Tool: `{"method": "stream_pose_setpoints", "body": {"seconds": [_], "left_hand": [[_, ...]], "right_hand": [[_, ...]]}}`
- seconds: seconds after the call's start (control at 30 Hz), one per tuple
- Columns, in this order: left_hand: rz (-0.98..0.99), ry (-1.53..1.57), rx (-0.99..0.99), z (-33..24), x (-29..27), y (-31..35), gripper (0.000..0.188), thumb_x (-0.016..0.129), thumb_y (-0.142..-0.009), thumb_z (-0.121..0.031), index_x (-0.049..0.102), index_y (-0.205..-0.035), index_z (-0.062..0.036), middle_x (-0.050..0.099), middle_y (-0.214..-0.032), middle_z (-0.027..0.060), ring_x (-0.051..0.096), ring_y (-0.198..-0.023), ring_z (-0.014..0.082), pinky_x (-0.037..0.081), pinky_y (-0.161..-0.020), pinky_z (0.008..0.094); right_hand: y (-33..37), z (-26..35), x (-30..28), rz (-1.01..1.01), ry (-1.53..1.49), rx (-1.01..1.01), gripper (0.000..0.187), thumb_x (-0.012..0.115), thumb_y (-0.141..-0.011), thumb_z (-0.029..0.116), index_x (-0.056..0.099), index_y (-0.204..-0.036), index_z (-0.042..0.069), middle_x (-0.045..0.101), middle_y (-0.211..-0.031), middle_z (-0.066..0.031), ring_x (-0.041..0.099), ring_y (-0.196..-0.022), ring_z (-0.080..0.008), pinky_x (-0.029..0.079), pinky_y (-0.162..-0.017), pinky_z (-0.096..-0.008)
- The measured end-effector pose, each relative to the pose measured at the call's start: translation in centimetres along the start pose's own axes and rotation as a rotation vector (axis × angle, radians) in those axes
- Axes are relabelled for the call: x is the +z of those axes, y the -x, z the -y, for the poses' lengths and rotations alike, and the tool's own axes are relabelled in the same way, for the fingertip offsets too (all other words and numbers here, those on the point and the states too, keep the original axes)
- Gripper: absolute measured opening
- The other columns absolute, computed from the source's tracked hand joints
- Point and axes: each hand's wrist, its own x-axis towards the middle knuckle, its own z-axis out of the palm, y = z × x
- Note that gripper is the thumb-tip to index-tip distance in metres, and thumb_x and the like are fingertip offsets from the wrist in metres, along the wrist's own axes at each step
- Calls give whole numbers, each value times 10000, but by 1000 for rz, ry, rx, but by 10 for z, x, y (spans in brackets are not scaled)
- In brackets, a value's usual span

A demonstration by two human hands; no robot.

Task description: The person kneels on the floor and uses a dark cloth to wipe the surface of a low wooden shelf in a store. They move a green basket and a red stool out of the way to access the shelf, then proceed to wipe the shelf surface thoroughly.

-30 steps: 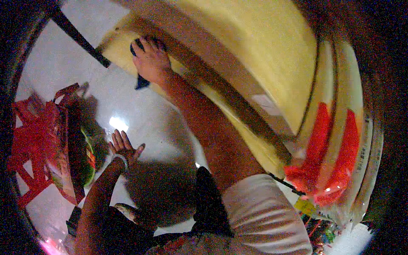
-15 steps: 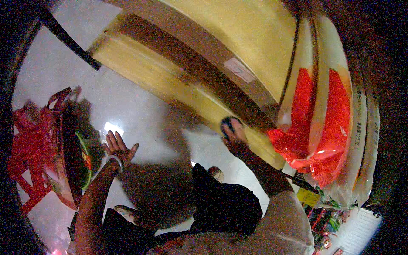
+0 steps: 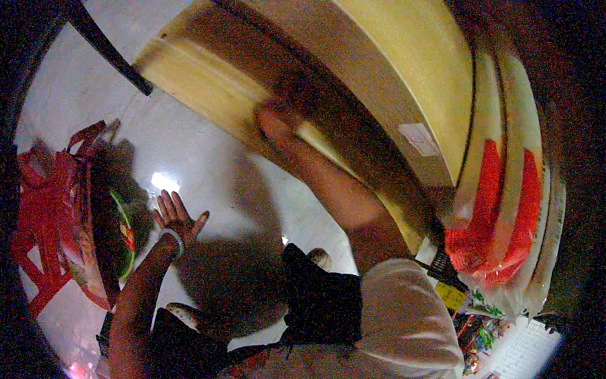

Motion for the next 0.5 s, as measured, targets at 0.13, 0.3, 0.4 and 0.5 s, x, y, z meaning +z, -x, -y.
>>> {"method": "stream_pose_setpoints", "body": {"seconds": [0.13, 0.3, 0.4, 0.5], "left_hand": [[-3, -5, -20, 3, 8, -3, 1081, 324, -817, -754, -88, -1458, 13, -163, -1513, 245, -184, -1397, 393, -68, -1085, 594], [22, -5, -2, -1, -1, 0, 1073, 323, -820, -752, -90, -1461, 3, -163, -1516, 240, -175, -1402, 387, -53, -1091, 586], [-7, -18, 5, -2, 0, 2, 1063, 314, -826, -749, -97, -1461, -2, -159, -1517, 239, -171, -1402, 388, -45, -1094, 582], [24, -11, -3, 5, -3, 6, 1033, 310, -846, -726, -103, -1460, -6, -165, -1515, 238, -173, -1402, 387, -40, -1097, 580]], "right_hand": [[-71, 152, -14, 187, -341, -203, 526, 432, -900, 335, 394, -1359, 79, 412, -1360, -225, 380, -1252, -405, 296, -1044, -515], [-81, 249, -25, 292, -562, -501, 454, 398, -922, 309, 473, -1303, 75, 453, -1331, -203, 375, -1271, -369, 286, -1062, -474], [-62, 254, -19, 143, -506, -707, 443, 475, -886, 249, 485, -1292, 72, 462, -1322, -181, 420, -1245, -337, 319, -1049, -447], [-48, 242, -43, 196, -466, -823, 466, 531, -810, 76, 498, -1275, 69, 442, -1351, -168, 416, -1252, -341, 340, -1041, -451]]}}
